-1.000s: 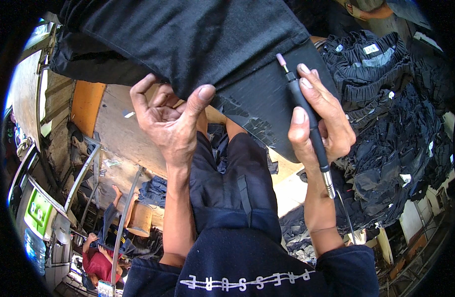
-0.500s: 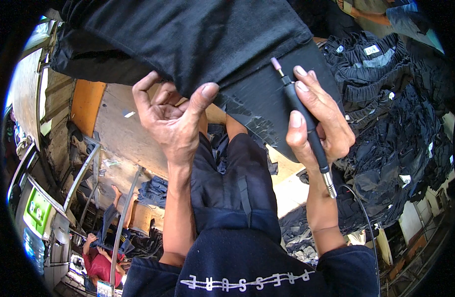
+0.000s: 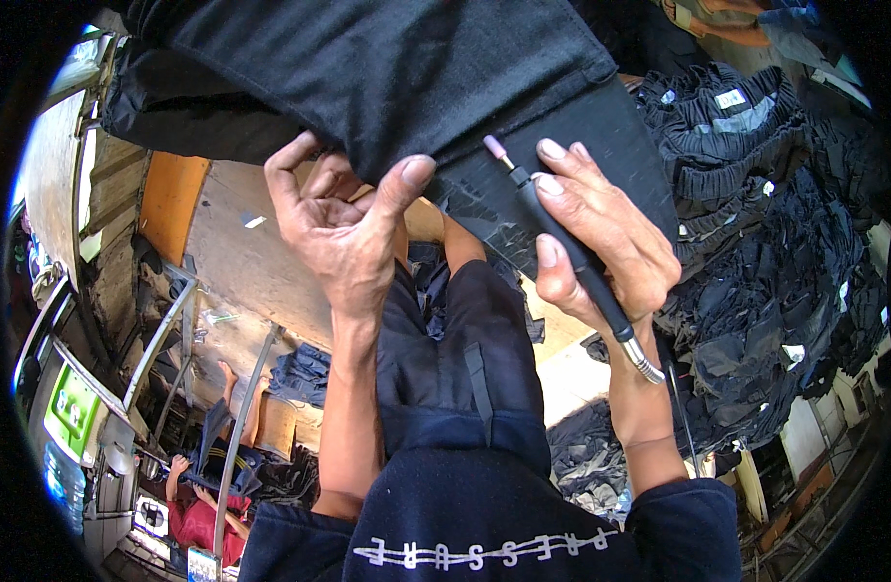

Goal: The person uses a handheld electric trimmer to remove loose threads and excess fabric from the edges and seams of black garments. They repeatedly pick up garments from a pile, trim specific areas, and place them back down.

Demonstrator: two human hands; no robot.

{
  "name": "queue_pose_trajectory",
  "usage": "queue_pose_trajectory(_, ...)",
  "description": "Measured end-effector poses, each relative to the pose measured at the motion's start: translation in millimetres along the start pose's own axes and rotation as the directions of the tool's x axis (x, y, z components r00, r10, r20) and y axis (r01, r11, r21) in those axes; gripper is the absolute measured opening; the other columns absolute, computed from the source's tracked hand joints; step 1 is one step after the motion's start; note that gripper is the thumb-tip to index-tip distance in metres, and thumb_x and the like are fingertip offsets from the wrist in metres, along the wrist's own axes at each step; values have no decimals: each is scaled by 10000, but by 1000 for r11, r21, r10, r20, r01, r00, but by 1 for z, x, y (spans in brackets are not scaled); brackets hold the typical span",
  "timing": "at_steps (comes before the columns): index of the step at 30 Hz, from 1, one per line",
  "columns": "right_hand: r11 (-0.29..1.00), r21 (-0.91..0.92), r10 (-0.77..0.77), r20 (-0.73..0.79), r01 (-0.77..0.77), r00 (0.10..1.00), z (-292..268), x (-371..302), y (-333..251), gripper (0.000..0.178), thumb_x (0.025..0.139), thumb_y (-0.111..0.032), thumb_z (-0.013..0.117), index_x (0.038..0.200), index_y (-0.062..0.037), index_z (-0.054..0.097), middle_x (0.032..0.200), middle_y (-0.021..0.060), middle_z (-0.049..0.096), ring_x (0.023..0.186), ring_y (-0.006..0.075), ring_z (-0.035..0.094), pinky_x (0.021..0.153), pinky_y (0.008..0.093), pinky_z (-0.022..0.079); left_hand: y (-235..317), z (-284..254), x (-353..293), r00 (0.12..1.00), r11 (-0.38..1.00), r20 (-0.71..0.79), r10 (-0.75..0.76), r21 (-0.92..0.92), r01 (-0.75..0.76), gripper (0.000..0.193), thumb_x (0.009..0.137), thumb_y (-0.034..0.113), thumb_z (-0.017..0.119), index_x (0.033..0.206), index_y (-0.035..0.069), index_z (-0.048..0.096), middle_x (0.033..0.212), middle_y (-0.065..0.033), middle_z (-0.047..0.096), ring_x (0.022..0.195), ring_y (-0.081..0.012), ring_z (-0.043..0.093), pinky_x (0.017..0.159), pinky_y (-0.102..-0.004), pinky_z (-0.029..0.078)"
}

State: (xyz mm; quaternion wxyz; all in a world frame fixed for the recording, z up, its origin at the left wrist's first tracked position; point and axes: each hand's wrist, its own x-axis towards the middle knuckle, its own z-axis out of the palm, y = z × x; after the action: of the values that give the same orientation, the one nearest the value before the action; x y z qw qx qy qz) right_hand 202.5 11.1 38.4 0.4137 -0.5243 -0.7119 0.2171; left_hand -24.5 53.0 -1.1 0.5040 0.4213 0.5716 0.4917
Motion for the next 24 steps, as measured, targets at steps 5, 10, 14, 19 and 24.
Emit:
queue_pose_trajectory(5,999,22,-27,38,27,999,3,1,-2,336,901,-45,739,1214,75,768,1104,264,803,1169,438,781,1089,581,595,4,-1,0,999,1000,27,-21,-4,22,762,874,112,968,1429,40,451,876,9,619,713,-37,602,627,-165,499)
queue_pose_trajectory(10,992,121,25,-23,-22,999,-8,-6,-7,351,926,-64,772,1260,47,762,1205,251,792,1215,404,767,1108,544,592,25,1,-14,987,979,18,-160,-128,161,688,896,65,937,1418,10,491,1010,-55,675,907,-114,689,801,-241,604)
queue_pose_trajectory(14,943,203,311,-257,-264,915,-18,-11,-17,392,1003,-166,719,1293,98,706,1295,333,747,1262,398,734,1179,550,517,40,1,-21,943,942,31,-332,-38,333,425,922,41,906,1232,-3,619,1143,-110,714,1008,-152,717,899,-289,637)
queue_pose_trajectory(19,984,67,178,-205,-168,963,-2,-6,-15,311,915,-49,712,1182,103,764,1143,278,799,1160,412,787,1081,560,600,38,-1,-14,918,916,54,-393,-60,396,301,910,23,912,1074,-20,663,974,-70,729,878,-124,716,825,-271,631)
queue_pose_trajectory(24,994,-5,108,-129,-110,986,16,-5,-22,326,928,-72,674,1180,114,765,1147,334,785,1166,434,781,1103,580,579,27,-9,-13,960,961,69,-271,-39,274,258,904,-12,904,1054,-30,694,975,-84,756,903,-125,741,838,-263,624)
